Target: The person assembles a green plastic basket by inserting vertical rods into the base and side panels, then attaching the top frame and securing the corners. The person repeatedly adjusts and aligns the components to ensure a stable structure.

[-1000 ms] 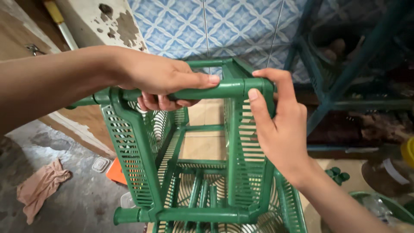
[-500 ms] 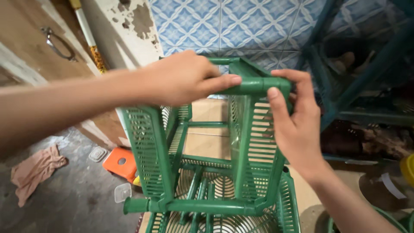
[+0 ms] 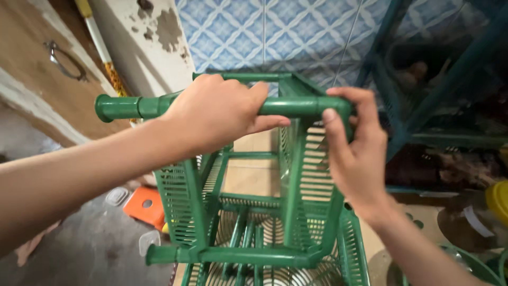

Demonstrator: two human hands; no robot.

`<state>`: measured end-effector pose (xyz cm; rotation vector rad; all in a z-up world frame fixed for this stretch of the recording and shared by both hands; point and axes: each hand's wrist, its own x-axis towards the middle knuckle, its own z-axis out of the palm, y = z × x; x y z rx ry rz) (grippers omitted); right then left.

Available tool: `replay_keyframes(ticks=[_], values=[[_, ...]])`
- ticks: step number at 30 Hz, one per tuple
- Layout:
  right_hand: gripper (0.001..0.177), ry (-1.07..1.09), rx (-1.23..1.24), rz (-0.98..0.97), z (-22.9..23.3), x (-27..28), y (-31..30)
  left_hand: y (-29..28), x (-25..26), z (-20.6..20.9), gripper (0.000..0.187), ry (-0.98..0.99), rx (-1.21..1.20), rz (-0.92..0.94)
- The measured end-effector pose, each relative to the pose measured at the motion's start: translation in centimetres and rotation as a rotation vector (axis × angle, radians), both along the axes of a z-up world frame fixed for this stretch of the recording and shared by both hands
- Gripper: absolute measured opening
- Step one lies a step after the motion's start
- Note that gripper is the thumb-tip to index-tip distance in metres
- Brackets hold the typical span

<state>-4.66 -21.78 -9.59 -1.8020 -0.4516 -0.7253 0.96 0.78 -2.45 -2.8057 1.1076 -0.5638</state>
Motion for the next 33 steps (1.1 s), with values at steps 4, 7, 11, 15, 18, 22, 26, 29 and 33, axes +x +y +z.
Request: replay_keyframes(ticks=[4,7,11,15,18,22,26,29,33], values=[[0.023,0.081,0.026,-0.025,-0.4,-0.7,1.1,0.2,0.7,2.1,0.074,0.377,-0.007,0.009],[0.024,0.05,-0.028,-0.083,-0.3,-0.9,1.2,-0.2,1.0,2.8,0.079,0.654,-0.028,0.091],[0.026,0.087,-0.03,-0.112,0.3,-1.0,0.9,-1.0,1.3,3.4,0.081,0.876,-0.102,0.052],[0.026,0.065,-0.072,-0.149,0.1,-1.2,0.9,-1.3,1.1,4.1,0.074,1.085,-0.137,0.234],[0.027,0.055,-0.062,-0.118,0.0,-1.1,0.9,-1.2,1.0,4.7,0.073,1.214,-0.148,0.275],[0.028,0.1,-0.03,-0.08,-0.5,-1.5,0.8,-0.9,1.4,4.4,0.069,1.429,-0.134,0.283],[0.03,0.089,-0.04,-0.072,-0.3,-1.5,0.6,-0.8,2.1,4.4,0.071,1.644,-0.109,0.301],[0.029,0.099,-0.031,-0.074,-0.7,-1.7,0.2,-0.8,2.2,3.6,0.07,1.692,-0.132,0.294],[0.03,0.112,0.007,0.008,-0.7,-1.1,-0.5,-1.0,2.6,3.6,0.071,1.604,-0.143,0.171]])
